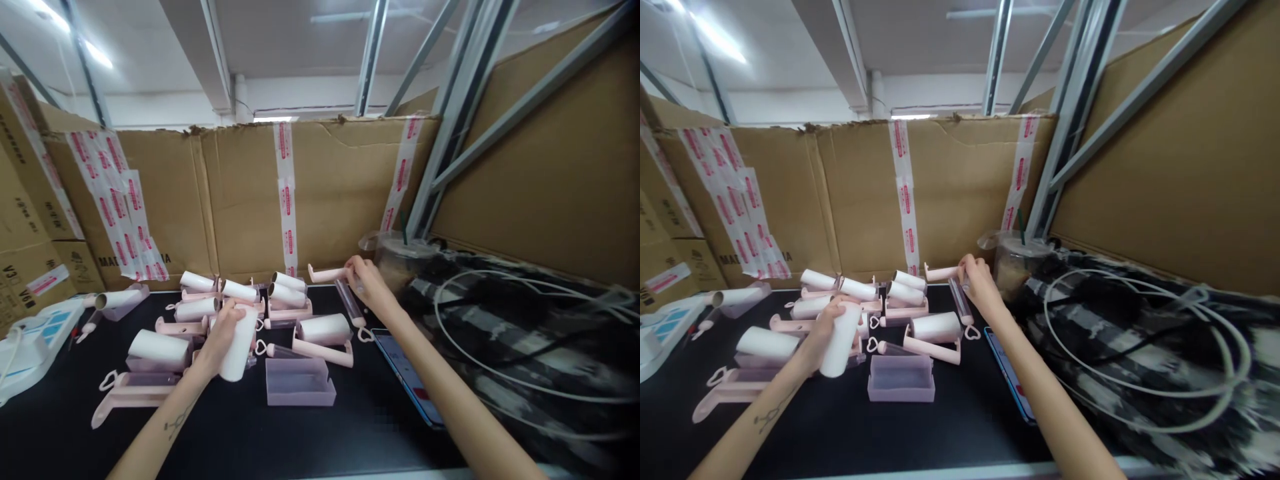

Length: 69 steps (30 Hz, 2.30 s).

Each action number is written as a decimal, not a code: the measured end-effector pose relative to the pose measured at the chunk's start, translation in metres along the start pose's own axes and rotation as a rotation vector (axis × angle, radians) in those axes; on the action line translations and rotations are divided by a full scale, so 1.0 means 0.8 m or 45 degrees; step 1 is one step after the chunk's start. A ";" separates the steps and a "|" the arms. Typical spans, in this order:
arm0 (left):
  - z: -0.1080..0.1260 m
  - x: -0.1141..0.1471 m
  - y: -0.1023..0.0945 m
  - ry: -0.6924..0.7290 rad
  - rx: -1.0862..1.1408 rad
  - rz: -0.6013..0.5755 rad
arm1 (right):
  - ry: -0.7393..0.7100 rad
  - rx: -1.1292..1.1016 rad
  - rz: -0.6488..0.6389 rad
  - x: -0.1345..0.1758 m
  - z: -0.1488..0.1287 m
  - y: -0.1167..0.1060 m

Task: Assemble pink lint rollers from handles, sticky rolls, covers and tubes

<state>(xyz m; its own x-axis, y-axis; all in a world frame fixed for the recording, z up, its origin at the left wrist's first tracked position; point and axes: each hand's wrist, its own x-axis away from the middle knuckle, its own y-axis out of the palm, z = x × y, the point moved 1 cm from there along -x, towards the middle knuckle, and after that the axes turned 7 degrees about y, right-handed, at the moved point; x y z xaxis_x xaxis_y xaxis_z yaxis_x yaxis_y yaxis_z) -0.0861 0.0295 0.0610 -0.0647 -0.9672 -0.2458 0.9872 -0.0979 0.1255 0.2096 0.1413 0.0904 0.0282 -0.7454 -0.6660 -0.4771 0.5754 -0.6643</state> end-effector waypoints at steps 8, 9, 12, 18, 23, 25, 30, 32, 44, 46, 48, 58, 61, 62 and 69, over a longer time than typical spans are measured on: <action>0.000 0.012 0.009 0.349 -1.087 -0.177 | 0.198 0.031 -0.158 0.015 -0.006 0.037; 0.002 0.016 0.013 0.390 -1.268 -0.201 | 0.217 0.022 -0.139 0.018 -0.014 0.031; 0.003 0.027 0.024 0.491 -1.547 -0.285 | 0.166 -0.099 -0.163 0.034 -0.044 0.008; -0.010 0.033 0.029 0.674 -1.719 -0.302 | -0.348 -0.990 -0.633 0.107 -0.114 -0.025; -0.016 0.038 0.030 0.747 -1.786 -0.347 | -0.657 -0.940 -0.589 0.136 -0.133 -0.026; -0.016 0.040 0.031 0.774 -1.780 -0.356 | -0.684 -0.925 -0.569 0.137 -0.135 -0.025; -0.014 0.044 0.034 0.781 -1.777 -0.417 | -0.755 -0.866 -0.564 0.139 -0.136 -0.023; -0.014 0.045 0.036 0.761 -1.800 -0.453 | -0.795 -0.809 -0.557 0.142 -0.138 -0.023; 0.023 0.053 0.019 0.586 -1.434 -0.212 | -0.625 -0.867 -0.459 0.140 -0.125 -0.029; 0.030 0.047 0.016 0.459 -0.988 -0.017 | -0.410 -1.031 -0.444 0.136 -0.114 -0.033; 0.028 0.039 0.016 0.292 -0.402 0.125 | -0.191 -1.204 -0.445 0.135 -0.106 -0.033; -0.011 0.010 0.033 -0.212 0.793 0.587 | 0.118 -1.378 -0.602 0.147 -0.124 -0.009; -0.012 0.013 0.033 -0.216 0.792 0.570 | 0.118 -1.311 -0.610 0.149 -0.127 -0.009; -0.013 0.014 0.033 -0.219 0.782 0.565 | 0.120 -1.293 -0.612 0.149 -0.127 -0.009; -0.019 0.010 0.031 -0.227 0.734 0.684 | -0.107 -1.016 -0.558 0.147 -0.127 0.003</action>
<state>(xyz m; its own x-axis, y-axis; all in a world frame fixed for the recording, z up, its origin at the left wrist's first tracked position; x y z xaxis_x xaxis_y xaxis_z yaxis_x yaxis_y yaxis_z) -0.0596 0.0226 0.0477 0.3272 -0.9345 0.1401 0.6628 0.3326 0.6709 0.1222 0.0206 0.0447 0.3987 -0.7974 -0.4529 -0.8734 -0.1797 -0.4526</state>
